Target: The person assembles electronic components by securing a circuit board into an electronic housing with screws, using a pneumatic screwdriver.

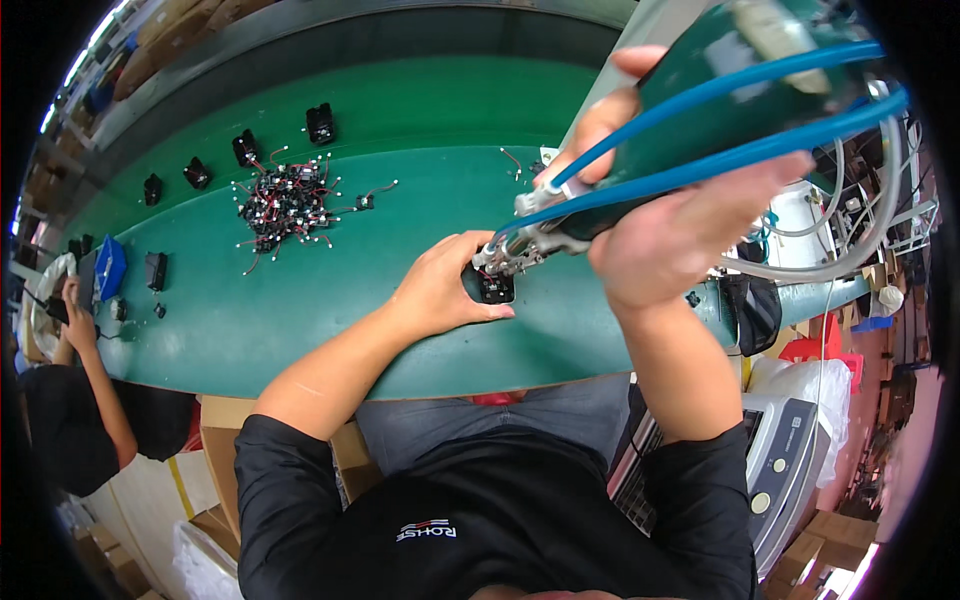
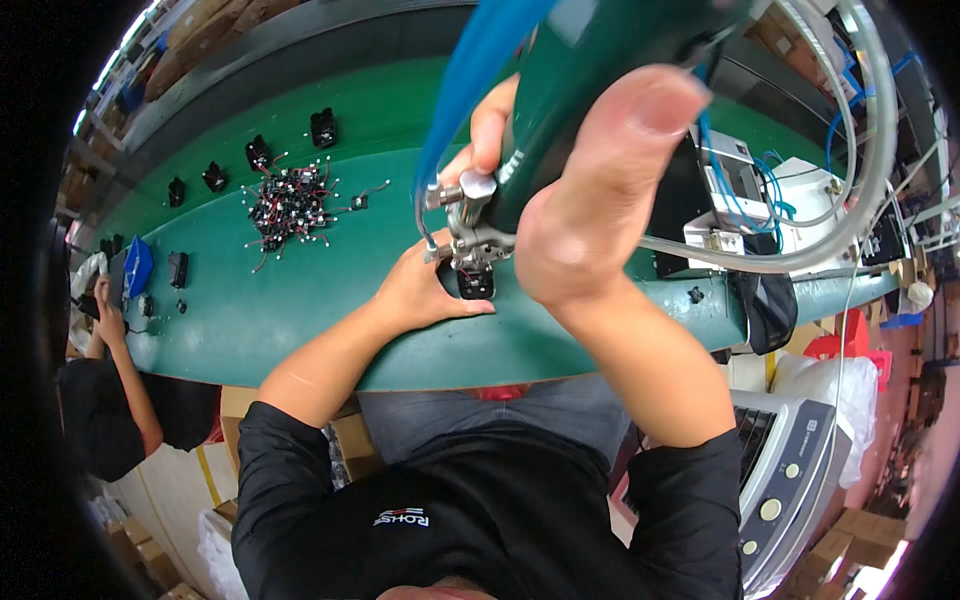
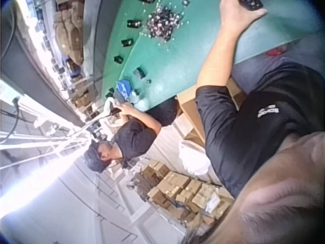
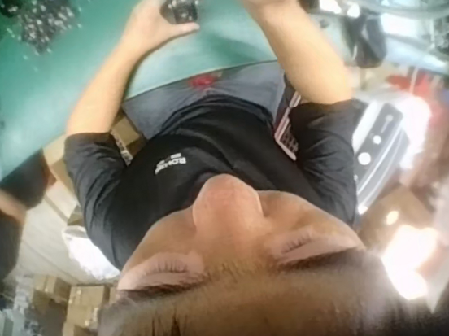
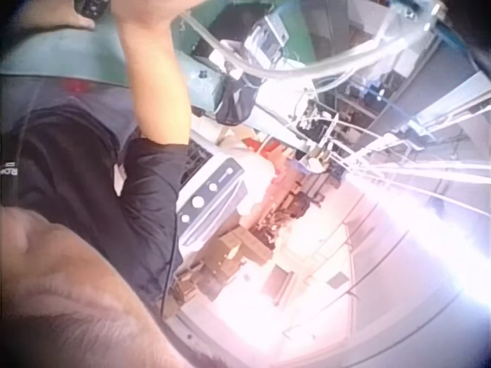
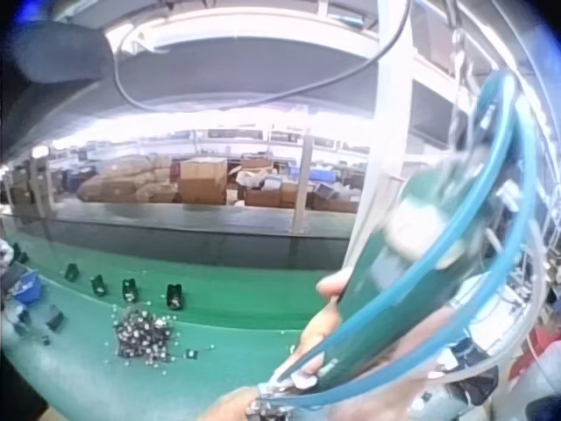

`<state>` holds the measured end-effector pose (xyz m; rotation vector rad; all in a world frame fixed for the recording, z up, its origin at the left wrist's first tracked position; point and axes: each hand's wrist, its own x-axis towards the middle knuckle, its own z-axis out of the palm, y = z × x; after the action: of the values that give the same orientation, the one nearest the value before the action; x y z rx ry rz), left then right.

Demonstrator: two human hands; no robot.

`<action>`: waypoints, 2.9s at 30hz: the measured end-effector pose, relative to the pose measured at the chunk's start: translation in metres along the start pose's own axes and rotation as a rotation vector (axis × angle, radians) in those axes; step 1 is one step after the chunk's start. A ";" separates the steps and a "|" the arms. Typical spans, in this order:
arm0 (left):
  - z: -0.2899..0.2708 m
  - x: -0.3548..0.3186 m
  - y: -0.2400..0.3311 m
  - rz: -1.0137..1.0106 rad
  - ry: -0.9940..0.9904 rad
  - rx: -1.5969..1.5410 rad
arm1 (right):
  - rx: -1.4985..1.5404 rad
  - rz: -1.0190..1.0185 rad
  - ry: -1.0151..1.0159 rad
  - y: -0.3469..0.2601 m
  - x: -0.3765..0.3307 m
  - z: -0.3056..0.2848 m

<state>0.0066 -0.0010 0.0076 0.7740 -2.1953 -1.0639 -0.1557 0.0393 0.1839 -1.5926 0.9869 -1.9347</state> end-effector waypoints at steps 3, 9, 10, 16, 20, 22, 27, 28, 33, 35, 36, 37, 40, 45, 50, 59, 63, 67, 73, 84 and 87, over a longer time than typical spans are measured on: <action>0.003 0.000 -0.002 0.062 0.016 0.026 | -0.013 0.066 0.015 0.029 -0.016 0.000; 0.006 -0.001 -0.006 0.126 0.061 0.015 | 0.030 0.133 -0.022 0.040 -0.028 0.003; 0.006 -0.001 -0.007 0.144 0.067 0.040 | 0.001 0.175 0.000 0.038 -0.029 0.004; 0.007 0.000 -0.011 0.129 0.081 0.022 | 0.161 0.252 -0.023 0.043 -0.036 0.005; 0.003 0.003 -0.005 0.106 0.005 0.046 | 0.285 0.305 -0.034 0.055 -0.044 0.001; -0.002 0.003 0.001 0.064 0.011 0.032 | 0.295 0.272 -0.024 0.060 -0.045 0.003; -0.002 0.005 -0.001 0.162 0.024 0.112 | 0.103 0.105 0.015 0.038 -0.013 0.006; -0.004 0.005 -0.002 0.126 0.035 0.109 | 0.065 0.066 0.097 0.028 -0.001 0.003; -0.064 0.061 -0.012 -0.023 0.277 0.265 | 0.070 -0.034 0.168 -0.035 0.023 -0.030; -0.090 0.103 -0.035 -0.144 0.349 0.424 | 0.031 -0.054 0.146 -0.025 0.014 -0.034; -0.101 0.117 -0.059 -0.216 0.391 0.534 | 0.022 -0.048 0.092 -0.017 0.008 -0.031; -0.110 0.123 -0.082 -0.212 0.417 0.532 | 0.029 -0.058 0.123 -0.006 0.003 -0.027; -0.122 0.130 -0.100 -0.358 0.216 0.606 | 0.045 -0.018 0.037 0.007 -0.009 -0.044; -0.136 0.076 -0.049 -0.086 0.476 0.739 | -0.529 -0.779 0.260 -0.003 -0.027 -0.040; -0.130 -0.082 0.030 0.277 0.715 0.541 | -0.613 -0.483 -0.532 0.097 -0.063 0.042; 0.012 -0.518 -0.073 -1.208 0.968 0.405 | -0.802 -0.414 -0.720 0.207 -0.037 0.085; 0.111 -0.640 -0.090 -1.745 0.571 0.257 | -0.842 -0.389 -0.660 0.225 -0.054 0.084; 0.166 -0.660 -0.094 -1.700 0.647 0.323 | -0.857 -0.347 -0.643 0.217 -0.067 0.071; 0.172 -0.621 -0.108 -1.828 0.365 0.228 | -0.963 -0.276 -0.620 0.193 -0.081 0.048; 0.203 -0.580 -0.112 -1.430 0.227 0.153 | -0.840 -0.325 -0.621 0.189 -0.085 0.058; 0.229 -0.592 -0.137 -1.500 0.344 0.043 | -0.672 -0.210 -0.623 0.190 -0.085 0.063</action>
<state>0.2749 0.4579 -0.3661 2.5237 -1.0802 -1.2710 -0.0933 -0.0375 -0.0105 -2.5380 1.2812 -1.0921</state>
